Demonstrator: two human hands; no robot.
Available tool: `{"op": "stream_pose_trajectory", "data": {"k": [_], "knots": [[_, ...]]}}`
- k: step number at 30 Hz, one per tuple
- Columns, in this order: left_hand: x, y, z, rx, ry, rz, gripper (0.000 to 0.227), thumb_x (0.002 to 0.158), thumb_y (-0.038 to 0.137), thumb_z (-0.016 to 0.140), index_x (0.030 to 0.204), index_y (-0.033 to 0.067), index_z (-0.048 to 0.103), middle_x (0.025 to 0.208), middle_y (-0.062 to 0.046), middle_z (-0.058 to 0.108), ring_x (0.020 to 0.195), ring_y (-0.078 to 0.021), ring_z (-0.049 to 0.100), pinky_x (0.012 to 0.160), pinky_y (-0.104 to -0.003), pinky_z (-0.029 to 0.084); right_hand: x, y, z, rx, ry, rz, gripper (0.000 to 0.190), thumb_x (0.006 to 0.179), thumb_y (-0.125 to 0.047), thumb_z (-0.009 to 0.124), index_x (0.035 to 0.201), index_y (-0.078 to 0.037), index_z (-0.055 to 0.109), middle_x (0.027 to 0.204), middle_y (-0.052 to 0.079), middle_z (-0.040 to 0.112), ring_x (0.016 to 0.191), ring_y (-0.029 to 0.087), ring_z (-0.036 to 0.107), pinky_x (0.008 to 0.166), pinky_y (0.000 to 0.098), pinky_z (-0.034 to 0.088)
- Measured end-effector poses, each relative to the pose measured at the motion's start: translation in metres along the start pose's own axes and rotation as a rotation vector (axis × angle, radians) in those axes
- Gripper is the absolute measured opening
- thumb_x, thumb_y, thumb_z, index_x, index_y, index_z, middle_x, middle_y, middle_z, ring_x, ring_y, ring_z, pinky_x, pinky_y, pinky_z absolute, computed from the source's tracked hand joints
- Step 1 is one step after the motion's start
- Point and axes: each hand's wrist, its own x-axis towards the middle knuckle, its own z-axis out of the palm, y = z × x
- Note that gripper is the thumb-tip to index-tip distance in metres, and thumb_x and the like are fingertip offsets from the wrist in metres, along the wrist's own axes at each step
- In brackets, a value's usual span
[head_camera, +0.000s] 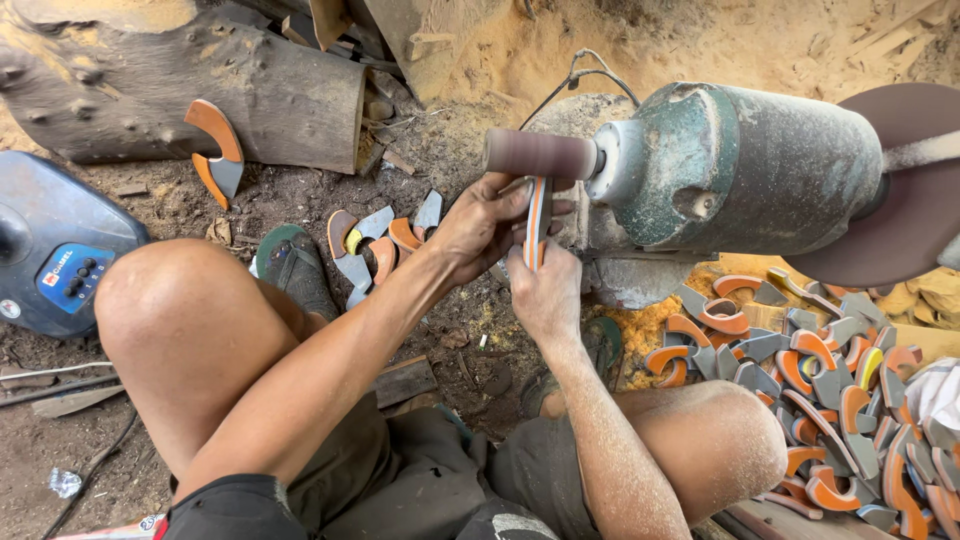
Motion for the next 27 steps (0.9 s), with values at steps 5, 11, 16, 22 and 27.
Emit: {"op": "stream_pose_trajectory", "data": {"k": [5,11,16,22,27], "knots": [[-0.015,-0.005,0.004,0.084,0.065,-0.008,0.044,0.093,0.004,0.062,0.136,0.0108,0.058,0.123,-0.008,0.073,0.105,-0.0198,0.073,0.1,-0.037,0.06,-0.015,-0.024,-0.016,0.917,-0.032,0.64,0.014,0.09,-0.012,0.064,0.078,-0.006,0.062,0.058,0.003,0.053,0.049,0.011,0.051,0.047,0.0304,0.042],[0.02,-0.004,-0.019,0.306,0.242,0.142,0.018,0.098,0.0,0.065,0.116,-0.0008,0.069,0.097,-0.009,0.075,0.074,-0.0162,0.064,0.065,-0.034,0.057,0.023,-0.026,-0.014,1.531,0.026,0.778,0.016,0.098,-0.019,0.064,0.089,-0.006,0.061,0.065,-0.002,0.05,0.055,0.009,0.051,0.056,0.028,0.049],[0.041,0.007,-0.021,0.219,0.249,0.208,0.024,0.1,0.007,0.069,0.123,0.0004,0.068,0.097,-0.008,0.072,0.077,-0.0139,0.063,0.067,-0.03,0.056,0.05,-0.019,-0.01,1.694,0.073,0.697,0.017,0.1,-0.015,0.067,0.091,-0.009,0.054,0.067,-0.003,0.043,0.055,0.008,0.044,0.054,0.0275,0.045],[0.049,0.025,-0.008,0.294,0.258,0.209,0.038,0.092,0.007,0.069,0.129,0.0034,0.065,0.107,-0.006,0.077,0.092,-0.0123,0.074,0.082,-0.028,0.065,0.07,-0.012,-0.007,1.704,0.072,0.753,0.008,0.096,-0.01,0.063,0.094,-0.007,0.057,0.068,-0.005,0.045,0.056,0.006,0.043,0.05,0.0244,0.04],[0.038,0.019,-0.01,0.279,0.271,0.168,0.031,0.096,0.007,0.066,0.126,0.0056,0.071,0.09,-0.008,0.075,0.068,-0.0141,0.062,0.059,-0.031,0.056,0.055,-0.016,-0.005,1.602,0.094,0.645,0.009,0.094,-0.008,0.062,0.09,-0.008,0.054,0.066,-0.005,0.045,0.051,0.007,0.043,0.046,0.0256,0.04]]}}
